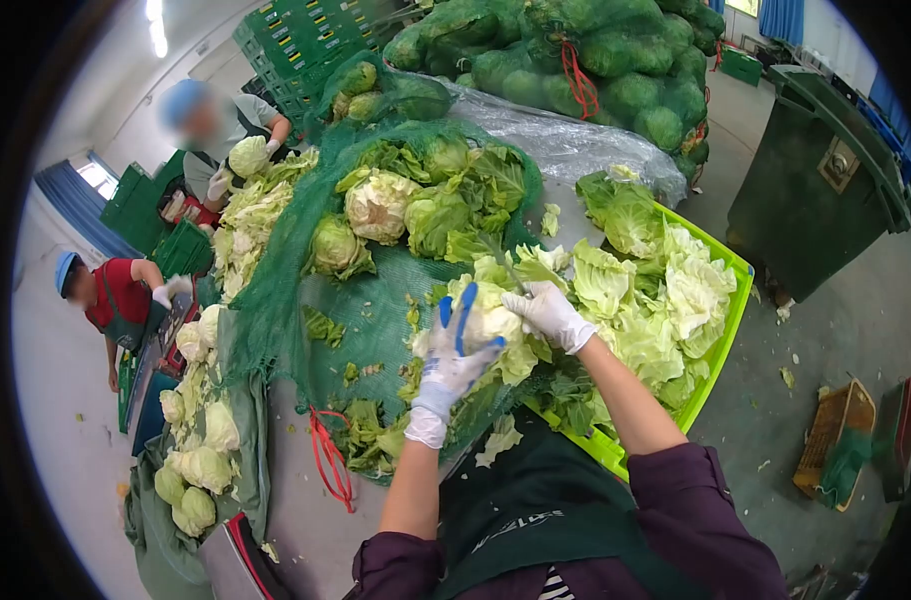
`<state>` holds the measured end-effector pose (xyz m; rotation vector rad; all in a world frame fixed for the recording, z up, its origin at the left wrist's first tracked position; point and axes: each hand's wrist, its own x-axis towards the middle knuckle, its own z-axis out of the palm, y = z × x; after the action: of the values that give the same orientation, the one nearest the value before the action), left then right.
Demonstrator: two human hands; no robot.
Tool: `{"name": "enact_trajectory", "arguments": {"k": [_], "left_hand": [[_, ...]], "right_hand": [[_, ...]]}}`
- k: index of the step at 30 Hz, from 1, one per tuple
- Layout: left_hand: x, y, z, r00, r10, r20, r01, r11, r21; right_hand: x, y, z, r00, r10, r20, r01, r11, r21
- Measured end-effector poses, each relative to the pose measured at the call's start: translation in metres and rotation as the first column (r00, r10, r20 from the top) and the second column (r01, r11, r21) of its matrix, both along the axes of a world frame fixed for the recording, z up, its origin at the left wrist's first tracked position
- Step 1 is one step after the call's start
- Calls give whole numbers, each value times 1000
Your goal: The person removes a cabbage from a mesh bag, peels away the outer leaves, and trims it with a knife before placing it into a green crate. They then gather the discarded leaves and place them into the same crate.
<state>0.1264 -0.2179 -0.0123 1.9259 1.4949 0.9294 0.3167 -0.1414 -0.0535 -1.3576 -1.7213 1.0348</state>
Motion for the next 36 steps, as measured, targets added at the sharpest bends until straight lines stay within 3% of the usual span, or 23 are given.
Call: {"name": "enact_trajectory", "arguments": {"k": [1,3,5,7,9,10,12,13,14,15,16,17,19,21,23,24,25,26,27,29,31,32,36], "left_hand": [[8,-3,8,966,85,-244,-98,994,-42],[5,3,-1,956,139,-259,-156,987,-47],[-7,12,-21,999,32,28,-32,999,-23],[-16,13,-26,998,35,-43,-34,999,36],[-29,19,-35,918,28,395,-15,999,-35],[-36,17,-33,695,53,717,81,985,-151],[-47,9,-28,505,127,854,26,986,-162],[-52,8,-31,408,98,908,20,993,-116],[-50,5,-26,407,100,908,15,993,-116],[-43,1,-15,439,100,893,-44,995,-89],[-36,-4,-4,471,102,876,-98,993,-63],[-31,-8,4,470,104,876,-96,993,-66],[-25,-14,23,460,27,888,-62,998,1],[-26,-18,35,519,37,854,-57,998,-9],[-36,-18,32,424,-72,903,51,997,56],[-34,-17,25,289,-90,953,84,994,68],[-33,-18,22,289,-93,953,87,994,71],[-32,-20,20,204,-68,977,75,996,54],[-30,-22,20,116,-42,992,67,997,35],[-24,-23,22,221,-73,973,61,996,61],[-18,-21,20,484,-68,873,32,998,60],[-12,-20,19,538,-42,842,16,999,39],[15,-30,29,719,-41,694,2,998,57]], "right_hand": [[-5,2,8,973,117,-200,-174,940,-295],[-16,-4,16,966,171,-195,-209,958,-196],[-16,-4,18,977,200,-77,-209,967,-143],[-10,3,-1,998,64,4,-64,997,33],[5,21,-38,983,-183,20,182,982,47],[20,21,-45,963,-235,129,233,972,31],[19,9,-35,933,-276,229,277,961,31],[13,-9,-25,961,-267,66,253,952,170],[3,-25,-18,969,-231,-94,248,920,304],[-11,-36,-22,985,-162,58,129,922,366],[-21,-63,33,997,-20,69,20,1000,11],[-32,-74,73,960,90,265,-28,973,-229],[-47,-63,-1,999,-38,39,27,967,254],[-29,-61,31,991,93,-93,-86,993,77],[-6,-52,35,948,15,-318,-33,998,-49],[14,-33,17,951,33,-307,-20,999,44],[34,-34,41,908,-88,-411,-1,977,-211],[57,-13,31,994,-112,13,113,984,-141],[69,-11,34,862,-236,449,161,967,199],[74,-28,52,766,-330,551,289,943,163],[63,-34,24,916,-317,248,104,781,616],[47,-59,59,981,-115,154,84,978,193],[8,-79,76,996,-83,44,65,947,315]]}}
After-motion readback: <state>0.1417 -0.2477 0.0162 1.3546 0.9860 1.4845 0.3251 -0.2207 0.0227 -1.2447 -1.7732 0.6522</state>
